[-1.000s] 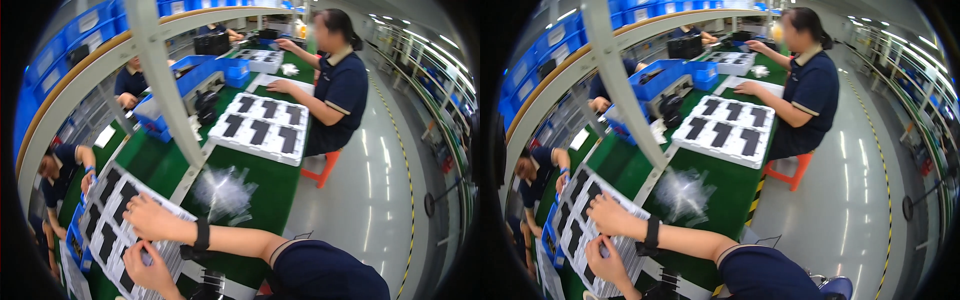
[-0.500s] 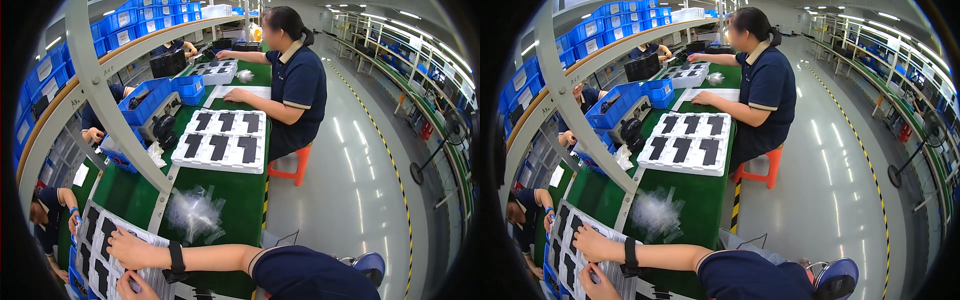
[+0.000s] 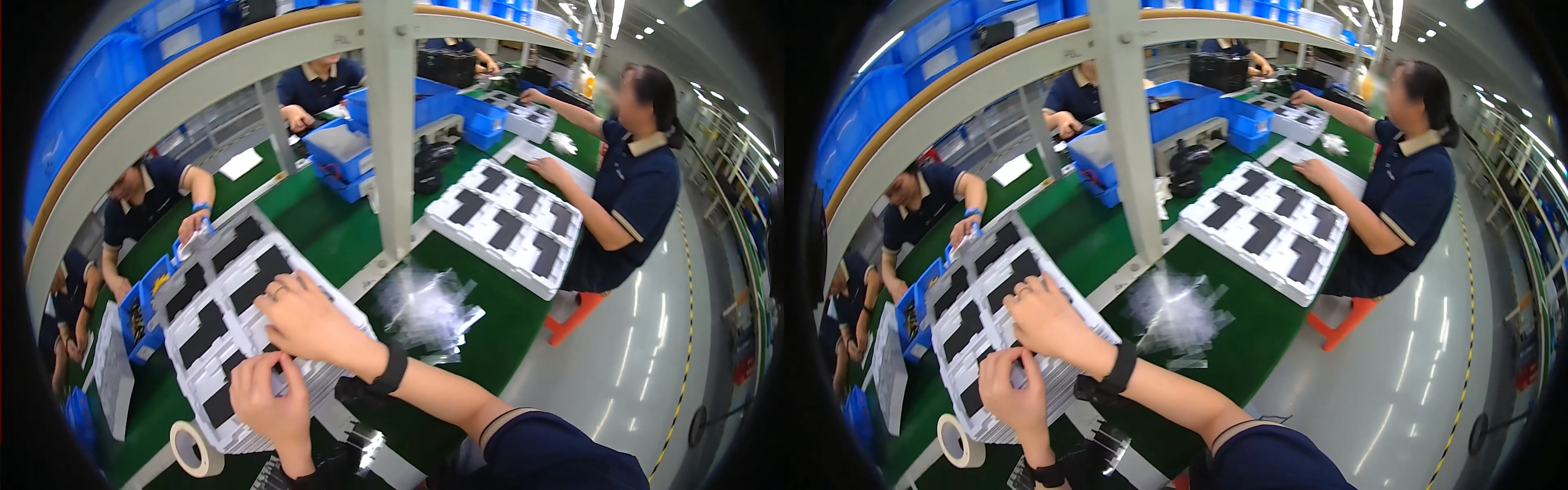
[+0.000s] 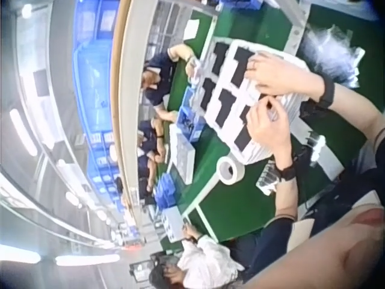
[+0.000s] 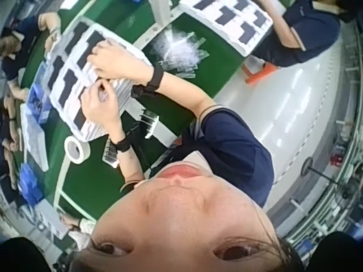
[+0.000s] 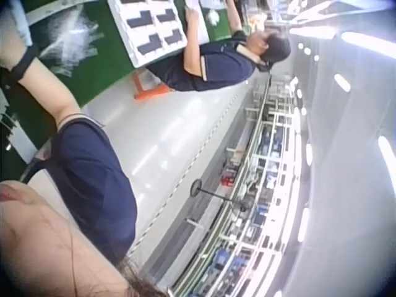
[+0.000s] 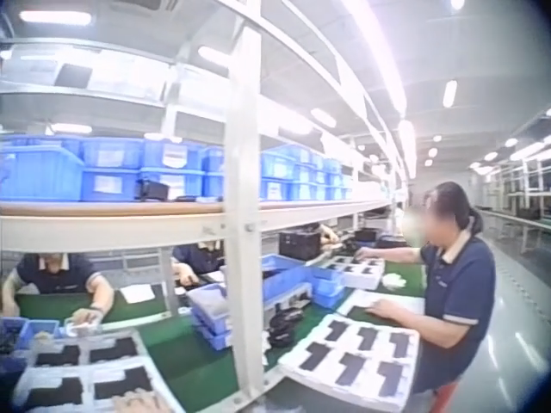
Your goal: Assembling small black plastic electronic housing components using adhesive strips on a factory production line.
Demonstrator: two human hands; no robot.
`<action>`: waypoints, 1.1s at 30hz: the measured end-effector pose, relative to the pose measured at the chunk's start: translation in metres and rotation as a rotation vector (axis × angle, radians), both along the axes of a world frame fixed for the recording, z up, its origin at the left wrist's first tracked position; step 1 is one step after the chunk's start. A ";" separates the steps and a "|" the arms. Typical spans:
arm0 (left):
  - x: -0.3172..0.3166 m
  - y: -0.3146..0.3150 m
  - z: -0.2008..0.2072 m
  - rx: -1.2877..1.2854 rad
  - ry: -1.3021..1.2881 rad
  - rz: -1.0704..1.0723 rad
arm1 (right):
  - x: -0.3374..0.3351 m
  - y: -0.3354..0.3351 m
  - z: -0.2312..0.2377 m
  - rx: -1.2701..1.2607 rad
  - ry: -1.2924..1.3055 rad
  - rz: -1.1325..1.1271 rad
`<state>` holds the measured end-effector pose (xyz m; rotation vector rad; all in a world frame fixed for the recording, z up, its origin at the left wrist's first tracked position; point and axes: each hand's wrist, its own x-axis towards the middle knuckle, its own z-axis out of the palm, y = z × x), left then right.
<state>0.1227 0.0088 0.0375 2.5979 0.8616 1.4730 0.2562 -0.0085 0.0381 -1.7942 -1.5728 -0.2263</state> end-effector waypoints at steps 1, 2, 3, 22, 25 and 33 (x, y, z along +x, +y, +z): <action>-0.001 0.000 0.002 -0.016 0.002 -0.015 | -0.001 0.000 0.001 0.007 -0.012 0.001; 0.000 -0.001 0.003 -0.034 0.002 -0.038 | 0.000 -0.001 0.001 0.013 -0.024 -0.007; 0.001 -0.002 0.002 -0.030 0.000 -0.025 | 0.001 -0.001 0.000 0.007 -0.042 -0.007; 0.001 -0.003 0.008 0.003 -0.081 -0.028 | 0.005 -0.005 0.018 0.219 -0.010 0.066; 0.007 -0.004 0.004 -0.006 -0.088 -0.043 | 0.007 -0.019 0.033 0.364 0.000 0.020; -0.004 0.000 0.002 -0.033 -0.098 -0.041 | -0.028 -0.121 0.134 0.395 -0.390 0.135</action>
